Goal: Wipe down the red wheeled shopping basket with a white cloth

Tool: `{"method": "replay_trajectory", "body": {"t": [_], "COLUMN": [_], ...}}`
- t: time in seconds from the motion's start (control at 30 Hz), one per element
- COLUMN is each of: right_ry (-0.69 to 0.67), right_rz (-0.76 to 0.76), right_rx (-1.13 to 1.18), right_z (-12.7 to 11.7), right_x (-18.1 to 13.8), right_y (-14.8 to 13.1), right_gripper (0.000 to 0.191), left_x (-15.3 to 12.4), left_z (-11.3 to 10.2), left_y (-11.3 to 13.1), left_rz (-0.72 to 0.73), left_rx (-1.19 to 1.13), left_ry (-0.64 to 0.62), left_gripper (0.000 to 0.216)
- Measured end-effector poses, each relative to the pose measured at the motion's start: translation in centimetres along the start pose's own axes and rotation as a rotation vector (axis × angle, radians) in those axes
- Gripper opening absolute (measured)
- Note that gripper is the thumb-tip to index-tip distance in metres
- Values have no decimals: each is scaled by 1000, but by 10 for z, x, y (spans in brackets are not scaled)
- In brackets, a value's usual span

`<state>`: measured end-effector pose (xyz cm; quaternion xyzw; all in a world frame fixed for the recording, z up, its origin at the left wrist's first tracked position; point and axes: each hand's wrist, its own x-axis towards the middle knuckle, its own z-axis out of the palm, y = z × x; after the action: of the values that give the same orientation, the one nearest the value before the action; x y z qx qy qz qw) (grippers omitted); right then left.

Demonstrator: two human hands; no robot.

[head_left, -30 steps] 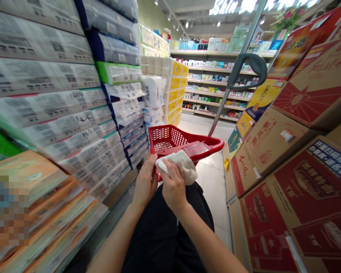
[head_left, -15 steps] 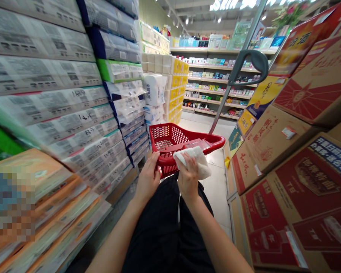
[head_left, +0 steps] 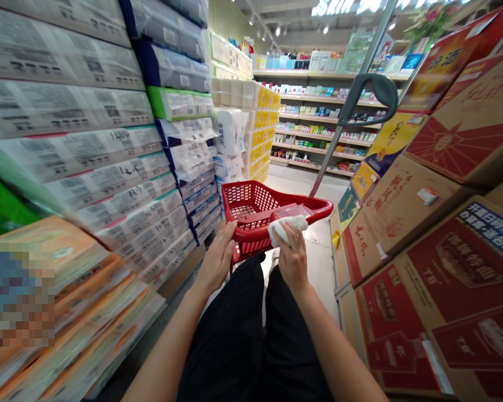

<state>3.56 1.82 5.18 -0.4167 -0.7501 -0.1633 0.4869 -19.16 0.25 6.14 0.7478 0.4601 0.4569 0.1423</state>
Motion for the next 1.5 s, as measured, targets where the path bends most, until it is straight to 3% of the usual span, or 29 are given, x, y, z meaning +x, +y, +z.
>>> {"method": "replay_trajectory", "body": {"t": [0.1, 0.27, 0.37, 0.53, 0.63, 0.73, 0.9, 1.03, 1.1, 1.17, 1.27, 1.37, 1.43, 1.5], "right_ry": [41, 17, -18, -41, -35, 0, 52, 2, -12, -26, -38, 14, 50, 57], "right_rz": [84, 143, 111, -30, -55, 15, 128, 102, 60, -3, -72, -28, 38, 93], "right_rx": [-1, 55, 86, 72, 26, -18, 8, 65, 71, 57, 5, -75, -110, -109], "right_z": [2, 25, 29, 16, 5, 0, 12, 28, 31, 29, 16, 3, -1, 3], "right_x": [2, 7, 10, 5, 1, 1, 4, 5, 4, 3, 0, -2, -2, -1], "right_y": [-5, -62, -80, -52, -21, -3, -27, -66, -74, -66, -34, -1, 4, -9], "right_gripper": [51, 46, 41, 44, 49, 50, 49, 45, 42, 40, 44, 48, 49, 48], "left_x": [0, 1, 4, 2, -5, -12, -22, -25, -24, -24, -24, -24, -24, -24], "left_z": [-2, -4, -9, -13, -5, 6, 13, 10, 9, 11, 14, 15, 16, 15], "left_y": [4, 4, 2, 8, 16, 22, 21, 12, 10, 10, 13, 16, 17, 18], "left_rz": [-19, -7, 60, 258, 236, 182, 169, 202, 202, 193, 177, 161, 147, 134], "left_rx": [-11, 70, 180, 416, 522, 574, 635, 640, 632, 628, 617, 594, 574, 552], "left_ry": [1, -4, -21, -87, -40, 4, 15, -11, -14, -9, 2, 3, -1, 1], "left_gripper": [49, 49, 48, 51, 57, 64, 70, 70, 69, 68, 68, 68, 67, 67]}}
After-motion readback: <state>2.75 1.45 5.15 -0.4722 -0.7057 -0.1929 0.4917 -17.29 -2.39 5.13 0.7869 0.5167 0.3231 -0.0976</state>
